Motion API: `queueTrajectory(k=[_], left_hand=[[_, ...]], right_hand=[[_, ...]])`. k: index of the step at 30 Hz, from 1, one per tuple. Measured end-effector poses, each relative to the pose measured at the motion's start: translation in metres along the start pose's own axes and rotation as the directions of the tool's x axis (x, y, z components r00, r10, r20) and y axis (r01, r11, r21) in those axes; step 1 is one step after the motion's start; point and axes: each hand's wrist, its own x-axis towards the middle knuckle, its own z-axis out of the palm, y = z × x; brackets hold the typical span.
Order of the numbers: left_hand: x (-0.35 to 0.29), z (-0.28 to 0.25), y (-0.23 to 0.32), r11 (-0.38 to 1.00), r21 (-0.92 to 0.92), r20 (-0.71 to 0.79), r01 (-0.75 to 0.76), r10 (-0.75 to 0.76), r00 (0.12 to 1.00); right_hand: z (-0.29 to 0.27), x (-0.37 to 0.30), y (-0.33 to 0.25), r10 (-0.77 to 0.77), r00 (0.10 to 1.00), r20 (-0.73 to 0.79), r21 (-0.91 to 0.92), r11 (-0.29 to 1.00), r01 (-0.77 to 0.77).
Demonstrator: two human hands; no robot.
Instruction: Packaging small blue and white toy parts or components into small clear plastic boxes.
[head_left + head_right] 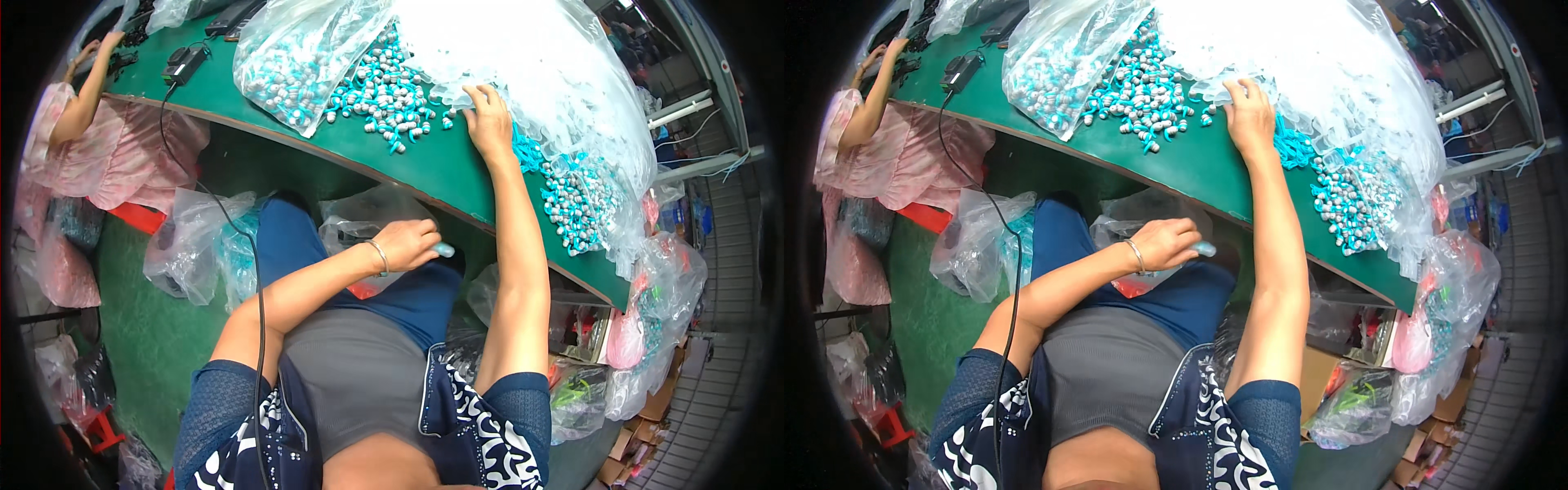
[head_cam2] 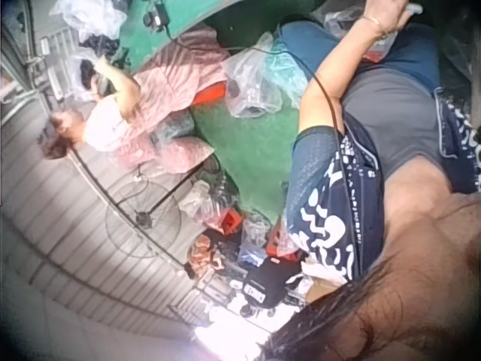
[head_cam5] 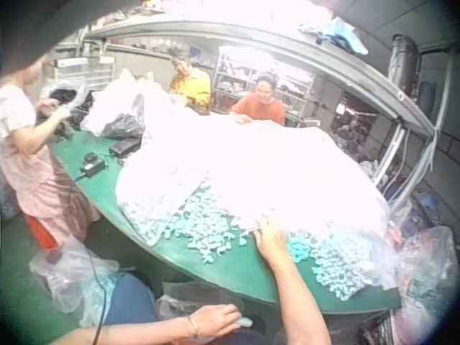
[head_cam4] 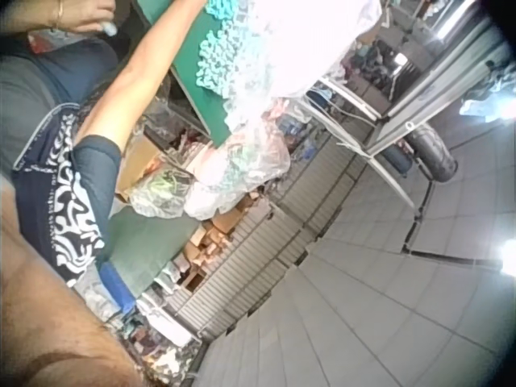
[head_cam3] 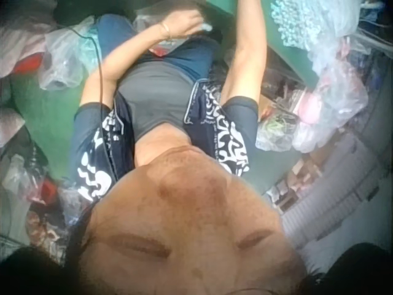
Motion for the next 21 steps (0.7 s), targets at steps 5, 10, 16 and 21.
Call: queueTrajectory(k=[5, 10, 16, 21], left_hand=[[-0.054, 0.067, -0.04, 0.98, 0.173, 0.392, 0.095, -0.157, 0.906], [-0.089, 0.098, -0.061, 0.949, 0.267, 0.532, 0.167, -0.29, 0.796], [-0.04, 0.054, -0.038, 0.994, 0.101, 0.269, 0.037, -0.063, 0.961], [0.029, -0.037, 0.01, 0.992, -0.048, -0.259, -0.121, 0.105, 0.96]], right_hand=[[-0.003, -0.017, 0.002, -0.099, 0.991, -0.087, 0.029, 0.994, 0.102], [-0.041, -0.054, -0.009, -0.07, 0.996, -0.056, 0.021, 0.997, 0.071], [-0.066, -0.082, -0.026, -0.034, 0.997, -0.062, -0.051, 0.998, 0.03], [-0.088, -0.103, -0.045, -0.088, 0.994, -0.071, -0.032, 0.996, 0.085]])
